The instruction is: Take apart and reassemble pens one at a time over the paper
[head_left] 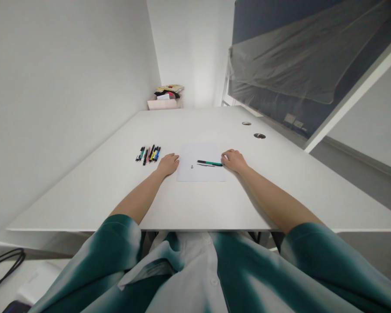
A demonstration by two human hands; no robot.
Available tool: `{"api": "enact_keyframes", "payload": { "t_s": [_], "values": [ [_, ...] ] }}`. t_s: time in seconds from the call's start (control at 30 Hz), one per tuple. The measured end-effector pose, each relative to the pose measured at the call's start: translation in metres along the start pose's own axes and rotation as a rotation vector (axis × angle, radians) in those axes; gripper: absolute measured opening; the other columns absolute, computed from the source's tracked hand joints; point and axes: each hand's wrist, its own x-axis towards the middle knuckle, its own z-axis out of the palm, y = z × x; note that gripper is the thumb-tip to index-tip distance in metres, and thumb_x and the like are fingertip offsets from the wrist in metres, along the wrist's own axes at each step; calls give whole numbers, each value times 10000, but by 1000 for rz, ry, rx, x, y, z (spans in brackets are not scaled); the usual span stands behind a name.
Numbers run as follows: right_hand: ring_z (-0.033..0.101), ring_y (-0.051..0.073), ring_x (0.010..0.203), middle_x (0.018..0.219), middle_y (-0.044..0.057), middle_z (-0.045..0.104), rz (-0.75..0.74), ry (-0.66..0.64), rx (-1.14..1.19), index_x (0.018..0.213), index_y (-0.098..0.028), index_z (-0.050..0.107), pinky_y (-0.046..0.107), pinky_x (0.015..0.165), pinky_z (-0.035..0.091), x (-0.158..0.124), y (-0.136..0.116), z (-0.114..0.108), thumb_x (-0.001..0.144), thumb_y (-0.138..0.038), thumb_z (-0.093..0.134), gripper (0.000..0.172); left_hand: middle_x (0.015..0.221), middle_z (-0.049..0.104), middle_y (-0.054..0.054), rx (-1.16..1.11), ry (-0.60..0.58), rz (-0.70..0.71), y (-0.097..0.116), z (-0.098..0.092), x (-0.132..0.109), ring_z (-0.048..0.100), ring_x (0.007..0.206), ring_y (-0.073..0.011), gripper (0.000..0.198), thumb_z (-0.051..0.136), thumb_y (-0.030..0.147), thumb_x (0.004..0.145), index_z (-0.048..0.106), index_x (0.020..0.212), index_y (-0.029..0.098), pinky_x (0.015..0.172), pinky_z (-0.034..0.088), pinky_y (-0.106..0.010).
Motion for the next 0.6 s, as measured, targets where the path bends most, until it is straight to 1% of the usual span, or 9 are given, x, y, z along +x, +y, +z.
{"api": "enact_keyframes", "payload": {
  "t_s": [0.2, 0.43, 0.6],
  "values": [
    [585, 310, 1113, 1271, 144, 642, 2, -1, -17, 1169, -186, 729, 402, 933, 454, -2, -3, -3, 929, -309, 492, 359, 1412, 581, -111, 17, 7, 20, 0, -1, -1, 493, 1347, -250, 405, 422, 304, 956, 625, 1294, 212, 1142, 378, -418],
    [582, 314, 1124, 1275, 141, 640, 15, -6, -13, 1174, -187, 725, 396, 935, 448, -2, -3, -4, 928, -308, 495, 357, 1437, 555, -141, 18, 0, 2, 3, -2, -2, 488, 1356, -266, 419, 416, 302, 962, 618, 1307, 179, 1147, 374, -429],
    [584, 308, 1119, 1271, 129, 645, 19, -3, -12, 1171, -194, 727, 389, 933, 448, -1, -2, -3, 925, -306, 494, 357, 1407, 584, -117, 13, 20, 10, 0, 1, -1, 508, 1332, -249, 402, 427, 306, 954, 630, 1285, 204, 1138, 386, -423]
  ]
}}
